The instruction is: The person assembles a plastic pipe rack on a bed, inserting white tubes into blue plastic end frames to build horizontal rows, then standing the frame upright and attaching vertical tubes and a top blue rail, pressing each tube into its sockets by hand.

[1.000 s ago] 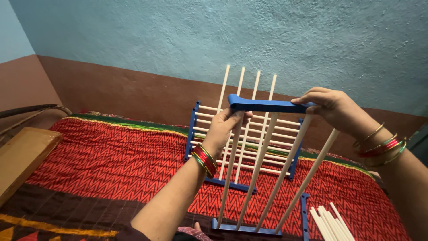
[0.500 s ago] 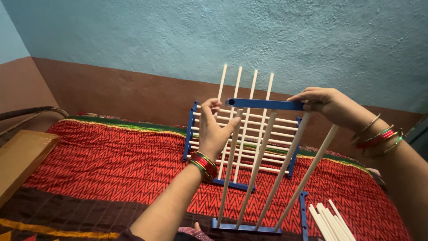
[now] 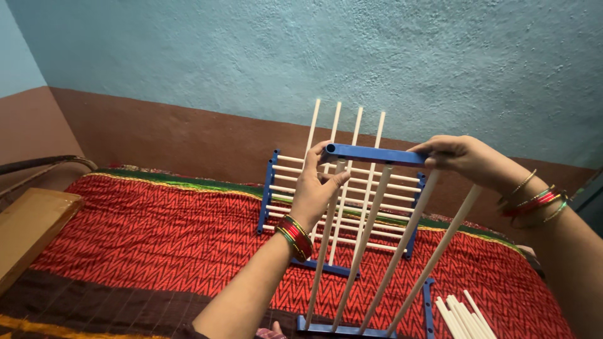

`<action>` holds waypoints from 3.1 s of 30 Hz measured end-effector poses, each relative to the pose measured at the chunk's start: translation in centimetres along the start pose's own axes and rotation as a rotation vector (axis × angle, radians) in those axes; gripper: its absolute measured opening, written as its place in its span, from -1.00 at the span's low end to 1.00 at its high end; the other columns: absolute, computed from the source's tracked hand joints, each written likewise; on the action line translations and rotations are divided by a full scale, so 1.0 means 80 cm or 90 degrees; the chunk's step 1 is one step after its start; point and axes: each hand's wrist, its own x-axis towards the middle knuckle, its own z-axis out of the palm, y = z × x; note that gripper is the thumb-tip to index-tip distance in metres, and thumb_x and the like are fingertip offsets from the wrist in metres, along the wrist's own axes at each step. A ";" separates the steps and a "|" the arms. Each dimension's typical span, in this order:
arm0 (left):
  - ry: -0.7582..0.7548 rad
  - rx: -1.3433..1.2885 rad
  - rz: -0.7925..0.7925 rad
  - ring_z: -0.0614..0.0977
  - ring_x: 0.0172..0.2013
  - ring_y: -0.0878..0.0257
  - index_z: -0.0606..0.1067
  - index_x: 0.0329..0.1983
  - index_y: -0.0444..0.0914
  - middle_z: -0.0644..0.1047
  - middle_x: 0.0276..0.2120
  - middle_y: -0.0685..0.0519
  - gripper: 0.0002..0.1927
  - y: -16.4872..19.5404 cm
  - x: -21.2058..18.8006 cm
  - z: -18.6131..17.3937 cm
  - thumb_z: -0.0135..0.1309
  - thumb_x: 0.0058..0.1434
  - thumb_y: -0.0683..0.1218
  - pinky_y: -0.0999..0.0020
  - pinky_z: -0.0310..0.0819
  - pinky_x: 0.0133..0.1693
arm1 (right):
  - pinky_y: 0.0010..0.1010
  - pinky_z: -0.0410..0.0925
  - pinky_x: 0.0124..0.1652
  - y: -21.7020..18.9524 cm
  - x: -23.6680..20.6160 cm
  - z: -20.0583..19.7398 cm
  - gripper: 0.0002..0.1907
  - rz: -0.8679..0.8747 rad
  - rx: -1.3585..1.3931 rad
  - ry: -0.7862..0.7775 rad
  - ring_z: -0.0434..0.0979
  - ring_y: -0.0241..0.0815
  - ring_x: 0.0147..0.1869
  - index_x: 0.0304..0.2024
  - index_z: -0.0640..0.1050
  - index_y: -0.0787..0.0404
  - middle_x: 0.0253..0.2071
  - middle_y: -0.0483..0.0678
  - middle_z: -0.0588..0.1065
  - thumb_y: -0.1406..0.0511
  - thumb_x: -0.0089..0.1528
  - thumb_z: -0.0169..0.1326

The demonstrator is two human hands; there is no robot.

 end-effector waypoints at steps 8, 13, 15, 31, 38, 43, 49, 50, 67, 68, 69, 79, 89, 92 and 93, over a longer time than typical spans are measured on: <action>-0.012 -0.083 -0.010 0.65 -0.19 0.37 0.26 0.38 -0.18 0.53 0.07 -0.06 -0.37 -0.004 0.001 0.004 0.21 0.29 -0.01 0.49 0.62 -0.18 | -0.36 0.46 -0.02 -0.002 -0.005 0.003 -0.67 -0.086 -0.029 0.025 0.55 -0.29 -0.11 0.04 0.66 0.13 -0.22 -0.13 0.59 0.38 0.22 0.14; -0.009 -0.080 -0.031 0.66 -0.24 0.33 0.27 0.34 -0.17 0.54 0.03 -0.03 -0.43 -0.001 0.001 0.003 0.17 0.31 -0.08 0.46 0.61 -0.21 | -0.37 0.49 -0.03 -0.009 -0.008 0.004 -0.65 -0.088 -0.076 0.045 0.59 -0.25 -0.12 0.05 0.66 0.09 -0.20 -0.13 0.59 0.37 0.20 0.15; -0.014 -0.095 -0.034 0.67 -0.24 0.32 0.27 0.33 -0.17 0.53 0.00 -0.03 -0.45 0.001 0.001 0.003 0.16 0.31 -0.11 0.44 0.61 -0.21 | -0.37 0.50 -0.02 -0.011 -0.010 0.005 -0.65 -0.123 -0.074 0.052 0.59 -0.26 -0.09 0.03 0.66 0.10 -0.17 -0.14 0.59 0.39 0.19 0.15; -0.040 -0.121 -0.044 0.68 -0.22 0.29 0.33 0.18 -0.11 0.51 -0.10 0.03 -0.58 0.007 0.007 -0.001 0.13 0.29 -0.18 0.37 0.64 -0.16 | -0.33 0.51 -0.09 -0.037 -0.019 0.017 -0.65 -0.150 -0.144 0.094 0.62 -0.16 -0.12 0.01 0.61 0.18 -0.17 -0.07 0.57 0.45 0.16 0.16; -0.047 -0.121 -0.037 0.68 -0.20 0.29 0.34 0.17 -0.12 0.49 -0.11 0.03 -0.59 0.006 0.006 0.003 0.14 0.29 -0.19 0.37 0.65 -0.16 | -0.25 0.43 -0.16 -0.067 -0.025 0.034 -0.69 -0.250 -0.386 0.175 0.59 -0.10 -0.25 -0.06 0.65 0.02 -0.24 -0.09 0.56 0.22 0.13 0.25; -0.047 -0.132 -0.013 0.67 -0.21 0.28 0.34 0.17 -0.12 0.45 -0.07 0.04 -0.57 0.007 0.005 0.008 0.15 0.27 -0.21 0.39 0.63 -0.15 | -0.21 0.38 -0.11 -0.086 -0.014 0.061 -0.68 -0.273 -0.446 0.228 0.53 -0.04 -0.22 -0.14 0.63 0.04 -0.19 -0.09 0.55 0.11 0.09 0.30; -0.048 -0.075 -0.016 0.64 -0.21 0.33 0.34 0.18 -0.12 0.47 -0.05 0.03 -0.58 0.012 -0.003 0.011 0.14 0.29 -0.21 0.42 0.59 -0.14 | -0.19 0.30 -0.12 -0.104 0.000 0.077 -0.61 -0.381 -0.359 0.182 0.54 -0.08 -0.19 0.08 0.62 -0.04 -0.31 -0.12 0.54 0.18 0.19 0.20; -0.045 -0.085 -0.018 0.63 -0.22 0.33 0.34 0.18 -0.13 0.46 -0.05 0.03 -0.58 0.012 -0.003 0.010 0.14 0.29 -0.21 0.42 0.59 -0.15 | -0.19 0.30 -0.13 -0.106 0.002 0.077 -0.61 -0.373 -0.353 0.179 0.54 -0.07 -0.20 0.09 0.62 -0.05 -0.32 -0.12 0.53 0.20 0.19 0.20; -0.100 -0.316 0.014 0.61 0.02 0.23 0.19 0.34 -0.12 0.47 0.04 -0.11 -0.56 -0.018 -0.005 0.014 -0.02 0.47 -0.25 0.33 0.65 -0.09 | -0.23 0.43 -0.31 -0.116 -0.002 0.092 -0.40 -0.421 -0.394 0.224 0.57 -0.05 -0.27 0.19 0.58 -0.19 -0.28 -0.07 0.50 0.42 0.12 0.16; -0.100 -0.313 0.008 0.61 0.01 0.23 0.19 0.34 -0.12 0.48 0.03 -0.11 -0.55 -0.019 -0.005 0.014 -0.02 0.46 -0.25 0.33 0.65 -0.09 | -0.24 0.43 -0.31 -0.117 -0.002 0.092 -0.42 -0.418 -0.391 0.225 0.57 -0.05 -0.28 0.19 0.58 -0.19 -0.28 -0.07 0.50 0.41 0.13 0.17; -0.100 -0.310 0.002 0.60 -0.01 0.24 0.19 0.34 -0.12 0.49 0.03 -0.11 -0.55 -0.021 -0.005 0.014 -0.02 0.46 -0.26 0.33 0.64 -0.09 | -0.24 0.43 -0.31 -0.117 -0.003 0.093 -0.43 -0.415 -0.388 0.225 0.57 -0.05 -0.28 0.18 0.58 -0.19 -0.28 -0.07 0.51 0.41 0.15 0.17; -0.083 -0.320 -0.061 0.63 -0.09 0.21 -0.02 0.41 -0.05 0.51 0.00 -0.12 -0.30 -0.026 -0.006 0.002 -0.01 0.33 -0.28 0.32 0.64 -0.04 | -0.22 0.40 -0.20 -0.120 0.000 0.099 -0.55 -0.491 -0.419 0.233 0.55 -0.05 -0.20 0.13 0.59 0.03 -0.23 -0.09 0.52 0.35 0.16 0.20; -0.085 -0.377 -0.063 0.58 -0.01 0.23 0.25 0.37 -0.30 0.59 0.04 -0.10 -0.38 -0.015 0.009 -0.032 -0.26 0.48 0.23 0.32 0.42 0.06 | -0.22 0.38 -0.13 -0.122 0.003 0.100 -0.41 -0.491 -0.489 0.194 0.51 -0.06 -0.17 0.22 0.53 0.01 -0.20 -0.09 0.47 0.40 0.10 0.15; -0.044 -0.152 0.062 0.53 0.06 0.19 0.39 0.27 -0.37 0.54 0.08 -0.11 -0.50 0.004 0.059 -0.035 -0.16 0.52 0.10 0.29 0.38 0.18 | -0.23 0.38 -0.11 -0.122 0.003 0.100 -0.40 -0.497 -0.485 0.199 0.51 -0.07 -0.15 0.22 0.53 0.00 -0.20 -0.09 0.47 0.42 0.10 0.14; -0.050 -0.115 0.102 0.52 0.06 0.14 0.44 0.23 -0.38 0.52 0.09 -0.15 -0.53 0.010 0.077 -0.029 -0.11 0.51 0.07 0.24 0.40 0.17 | -0.22 0.37 -0.12 -0.121 0.003 0.100 -0.40 -0.492 -0.485 0.196 0.50 -0.06 -0.16 0.23 0.53 -0.01 -0.21 -0.09 0.47 0.41 0.11 0.14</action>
